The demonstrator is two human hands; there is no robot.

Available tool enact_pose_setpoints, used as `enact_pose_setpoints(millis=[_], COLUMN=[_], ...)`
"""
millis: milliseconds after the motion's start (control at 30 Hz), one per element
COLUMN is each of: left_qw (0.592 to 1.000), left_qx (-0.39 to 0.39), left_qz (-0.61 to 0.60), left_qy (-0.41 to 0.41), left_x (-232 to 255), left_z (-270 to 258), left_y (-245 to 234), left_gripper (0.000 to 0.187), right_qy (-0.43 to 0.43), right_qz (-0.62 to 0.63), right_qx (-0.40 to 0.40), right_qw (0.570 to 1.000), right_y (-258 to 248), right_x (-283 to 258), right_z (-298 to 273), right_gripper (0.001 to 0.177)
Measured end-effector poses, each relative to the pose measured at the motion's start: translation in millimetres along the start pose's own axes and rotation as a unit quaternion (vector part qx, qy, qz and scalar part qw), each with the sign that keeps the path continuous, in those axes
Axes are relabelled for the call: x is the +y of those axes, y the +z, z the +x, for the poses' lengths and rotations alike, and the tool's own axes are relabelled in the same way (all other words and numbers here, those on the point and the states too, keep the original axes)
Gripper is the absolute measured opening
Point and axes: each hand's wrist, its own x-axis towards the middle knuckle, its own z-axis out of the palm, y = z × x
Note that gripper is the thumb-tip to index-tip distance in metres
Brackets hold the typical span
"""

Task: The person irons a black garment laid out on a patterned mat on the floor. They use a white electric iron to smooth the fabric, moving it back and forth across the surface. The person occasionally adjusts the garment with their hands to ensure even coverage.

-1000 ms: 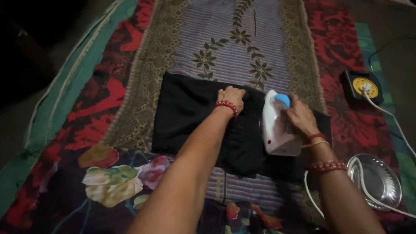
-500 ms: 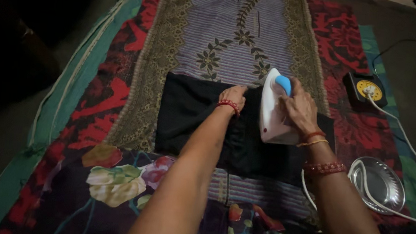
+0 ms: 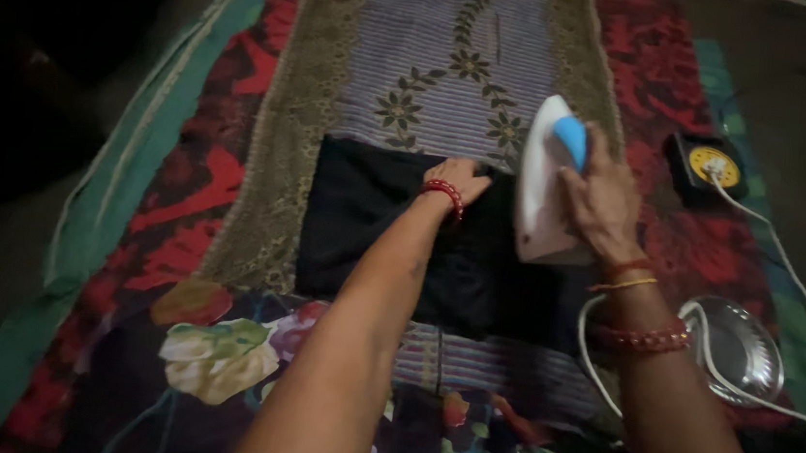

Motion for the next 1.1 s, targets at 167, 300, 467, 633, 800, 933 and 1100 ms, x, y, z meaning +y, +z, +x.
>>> enact_pose_setpoints(millis=[167,300,467,633,800,933,1100], left_qw=[1.000,0.980,0.969,0.971,0.978,0.958,0.959], left_qx=[0.005,0.178,0.121,0.152,0.114,0.107,0.101], left_qz=[0.003,0.058,0.106,0.107,0.158,0.251,0.246], left_qy=[-0.002,0.061,0.186,0.151,0.071,0.088,0.092], left_x=[-9,-33,-46,-29,-7,-8,-5], left_z=[1,-15,-61,-97,-115,-124,-125], left_y=[2,-23,-26,21,42,46,39], left_gripper=[0.064,0.037,0.031,0.051,0.061,0.068,0.068], right_qy=[0.007,0.034,0.033,0.033,0.083,0.086,0.065], right_qz=[0.034,0.009,0.022,0.016,0.003,-0.014,-0.024], right_qx=[-0.076,-0.110,-0.106,-0.094,-0.113,-0.110,-0.098], right_qw=[0.996,0.993,0.994,0.995,0.990,0.990,0.993], right_y=[53,89,106,108,101,101,100], right_x=[0,4,14,23,32,48,53], right_z=[-11,-17,11,8,-11,-5,-9], right_gripper=[0.059,0.056,0.049,0.050,0.051,0.046,0.049])
